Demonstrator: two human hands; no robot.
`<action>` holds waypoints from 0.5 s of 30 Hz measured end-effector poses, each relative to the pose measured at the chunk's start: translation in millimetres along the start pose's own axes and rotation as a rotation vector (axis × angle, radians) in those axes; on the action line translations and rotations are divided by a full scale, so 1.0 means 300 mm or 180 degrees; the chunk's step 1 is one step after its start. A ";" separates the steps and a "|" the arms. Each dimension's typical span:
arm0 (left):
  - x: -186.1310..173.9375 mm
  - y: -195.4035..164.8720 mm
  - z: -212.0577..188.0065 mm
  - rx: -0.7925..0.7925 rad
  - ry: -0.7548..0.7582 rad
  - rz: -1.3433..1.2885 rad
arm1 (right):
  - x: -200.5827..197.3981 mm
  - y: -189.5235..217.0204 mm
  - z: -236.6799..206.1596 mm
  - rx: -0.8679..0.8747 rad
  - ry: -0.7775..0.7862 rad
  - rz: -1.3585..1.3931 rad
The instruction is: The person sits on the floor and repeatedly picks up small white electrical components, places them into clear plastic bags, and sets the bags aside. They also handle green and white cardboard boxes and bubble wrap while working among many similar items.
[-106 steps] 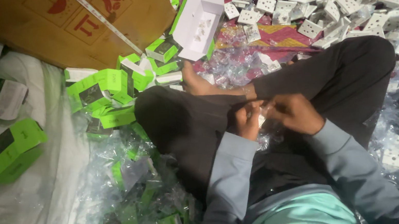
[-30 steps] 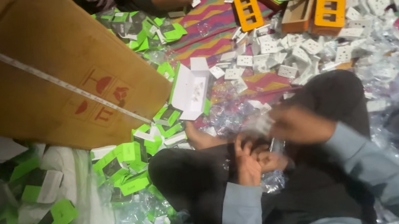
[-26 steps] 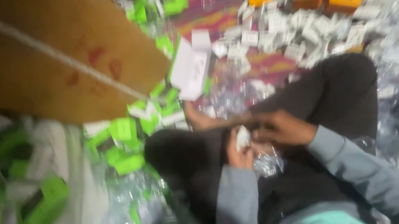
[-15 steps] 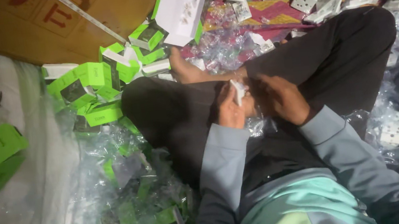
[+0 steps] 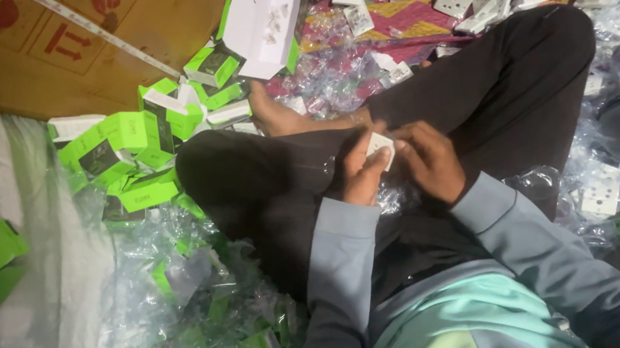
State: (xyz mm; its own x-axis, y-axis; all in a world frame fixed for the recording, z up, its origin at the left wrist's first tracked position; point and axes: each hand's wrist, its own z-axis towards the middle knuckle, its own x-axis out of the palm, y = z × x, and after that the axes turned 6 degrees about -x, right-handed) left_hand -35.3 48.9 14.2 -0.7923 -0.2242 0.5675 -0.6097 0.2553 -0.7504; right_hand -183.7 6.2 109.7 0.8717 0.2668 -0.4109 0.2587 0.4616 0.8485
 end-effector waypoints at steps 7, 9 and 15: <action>-0.026 0.010 0.013 0.0175 -0.0179 -0.1092 | -0.006 0.012 -0.009 0.0718 -0.0030 0.0427; -0.035 0.015 0.014 0.0095 -0.0210 -0.1065 | 0.004 0.014 -0.015 0.0176 0.0058 0.0139; -0.043 0.033 0.017 0.0009 -0.0096 -0.0989 | 0.018 0.004 -0.019 0.0034 0.0184 -0.0224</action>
State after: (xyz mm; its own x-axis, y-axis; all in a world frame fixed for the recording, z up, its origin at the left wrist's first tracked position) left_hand -30.8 49.4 -2.3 -0.5670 -0.3190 0.7594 -0.8224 0.1675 -0.5437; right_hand -181.2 13.0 106.6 0.8258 0.2826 -0.4880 0.3232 0.4720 0.8202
